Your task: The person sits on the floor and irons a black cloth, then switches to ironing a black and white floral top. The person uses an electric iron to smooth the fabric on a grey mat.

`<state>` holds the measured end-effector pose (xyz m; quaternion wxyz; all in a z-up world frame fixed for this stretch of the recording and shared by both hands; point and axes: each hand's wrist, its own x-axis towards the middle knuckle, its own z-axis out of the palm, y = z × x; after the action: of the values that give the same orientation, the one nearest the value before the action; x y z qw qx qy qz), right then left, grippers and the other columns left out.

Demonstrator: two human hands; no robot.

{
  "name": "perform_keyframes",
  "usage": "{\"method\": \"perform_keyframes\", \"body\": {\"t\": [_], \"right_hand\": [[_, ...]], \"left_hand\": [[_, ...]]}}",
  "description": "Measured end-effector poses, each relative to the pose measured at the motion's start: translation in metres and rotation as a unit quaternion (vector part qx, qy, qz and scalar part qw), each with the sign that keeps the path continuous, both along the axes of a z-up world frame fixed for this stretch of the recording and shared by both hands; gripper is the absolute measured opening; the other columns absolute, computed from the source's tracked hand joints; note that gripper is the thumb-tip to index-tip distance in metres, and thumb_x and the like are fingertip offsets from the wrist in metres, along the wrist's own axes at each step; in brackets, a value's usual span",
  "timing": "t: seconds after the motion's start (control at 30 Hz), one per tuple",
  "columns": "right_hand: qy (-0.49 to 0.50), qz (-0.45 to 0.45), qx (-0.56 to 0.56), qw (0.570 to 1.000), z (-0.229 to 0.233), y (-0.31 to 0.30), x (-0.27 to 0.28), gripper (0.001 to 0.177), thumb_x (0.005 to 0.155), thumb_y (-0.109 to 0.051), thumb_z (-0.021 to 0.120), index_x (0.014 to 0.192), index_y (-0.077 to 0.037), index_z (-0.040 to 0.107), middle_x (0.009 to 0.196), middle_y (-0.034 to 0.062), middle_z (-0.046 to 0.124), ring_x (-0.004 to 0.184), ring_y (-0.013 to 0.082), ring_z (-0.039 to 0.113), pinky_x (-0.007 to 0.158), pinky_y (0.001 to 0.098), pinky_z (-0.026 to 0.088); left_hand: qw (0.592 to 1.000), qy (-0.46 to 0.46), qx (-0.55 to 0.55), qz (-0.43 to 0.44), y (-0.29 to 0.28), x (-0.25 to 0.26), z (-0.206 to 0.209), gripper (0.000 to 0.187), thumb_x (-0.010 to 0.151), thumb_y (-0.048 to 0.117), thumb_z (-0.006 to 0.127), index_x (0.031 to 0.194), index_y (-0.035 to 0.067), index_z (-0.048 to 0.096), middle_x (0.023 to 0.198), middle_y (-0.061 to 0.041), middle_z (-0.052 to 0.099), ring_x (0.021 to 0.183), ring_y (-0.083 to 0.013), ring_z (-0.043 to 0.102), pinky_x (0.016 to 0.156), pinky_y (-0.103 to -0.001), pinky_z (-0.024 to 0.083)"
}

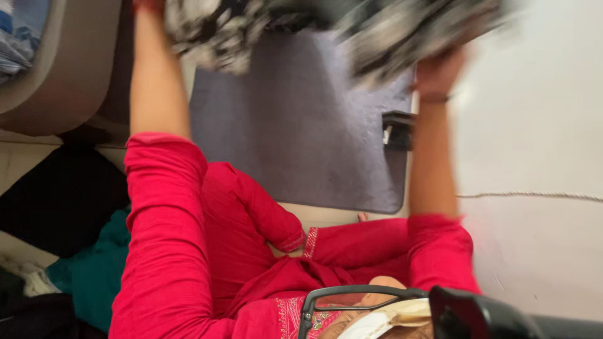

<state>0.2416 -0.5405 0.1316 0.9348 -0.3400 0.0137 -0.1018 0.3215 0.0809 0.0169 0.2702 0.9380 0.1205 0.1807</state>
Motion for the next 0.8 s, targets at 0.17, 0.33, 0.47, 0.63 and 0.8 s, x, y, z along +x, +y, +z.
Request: {"method": "perform_keyframes", "body": {"t": [0.17, 0.33, 0.47, 0.63, 0.8], "right_hand": [[0.324, 0.202, -0.224, 0.897, -0.147, 0.135, -0.179, 0.027, 0.094, -0.029, 0.065, 0.116, -0.013, 0.064, 0.103, 0.0080, 0.070, 0.088, 0.0263, 0.071, 0.066, 0.0462, 0.061], [0.373, 0.363, -0.633, 0.573, -0.152, 0.158, -0.225, 0.055, 0.086, -0.063, 0.070, 0.086, -0.008, 0.073, 0.077, 0.0068, 0.074, 0.071, 0.0183, 0.075, 0.069, 0.0344, 0.062], [0.315, 0.329, -0.786, 0.419, -0.107, 0.167, -0.196, 0.076, 0.082, -0.083, 0.059, 0.068, -0.011, 0.077, 0.061, 0.0017, 0.073, 0.061, 0.0127, 0.074, 0.069, 0.0285, 0.060], [0.157, 0.105, -0.791, 0.582, -0.134, 0.154, -0.112, 0.056, 0.090, -0.064, 0.067, 0.093, -0.010, 0.081, 0.084, 0.0080, 0.077, 0.080, 0.0223, 0.074, 0.074, 0.0363, 0.056], [0.234, -0.080, -0.573, 0.781, -0.212, 0.148, 0.015, 0.044, 0.089, -0.042, 0.078, 0.109, -0.004, 0.077, 0.099, 0.0069, 0.079, 0.086, 0.0165, 0.072, 0.078, 0.0323, 0.056]], "left_hand": [[0.996, 0.062, 0.053, 0.033, 0.037, -0.018, -0.016, 0.089, 0.086, 0.019, 0.078, 0.159, 0.007, 0.028, 0.139, -0.025, 0.053, 0.123, -0.0419, 0.055, 0.108, -0.049, 0.043], [0.977, -0.182, 0.044, -0.100, -0.008, -0.085, -0.058, 0.104, 0.078, 0.013, 0.084, 0.164, 0.003, 0.026, 0.147, -0.032, 0.046, 0.137, -0.0485, 0.045, 0.118, -0.052, 0.033], [0.978, 0.002, -0.170, -0.119, -0.095, -0.155, -0.082, 0.068, 0.086, 0.030, 0.078, 0.142, 0.002, 0.055, 0.140, -0.021, 0.062, 0.132, -0.0350, 0.059, 0.115, -0.042, 0.048], [0.960, -0.044, -0.126, -0.248, -0.178, -0.217, -0.105, 0.054, 0.079, 0.029, 0.082, 0.126, 0.008, 0.066, 0.131, -0.020, 0.064, 0.124, -0.0377, 0.060, 0.108, -0.045, 0.047], [0.948, -0.037, -0.143, -0.284, -0.180, -0.202, -0.110, 0.044, 0.084, 0.028, 0.081, 0.123, 0.012, 0.070, 0.127, -0.019, 0.067, 0.121, -0.0374, 0.061, 0.105, -0.043, 0.049]]}}
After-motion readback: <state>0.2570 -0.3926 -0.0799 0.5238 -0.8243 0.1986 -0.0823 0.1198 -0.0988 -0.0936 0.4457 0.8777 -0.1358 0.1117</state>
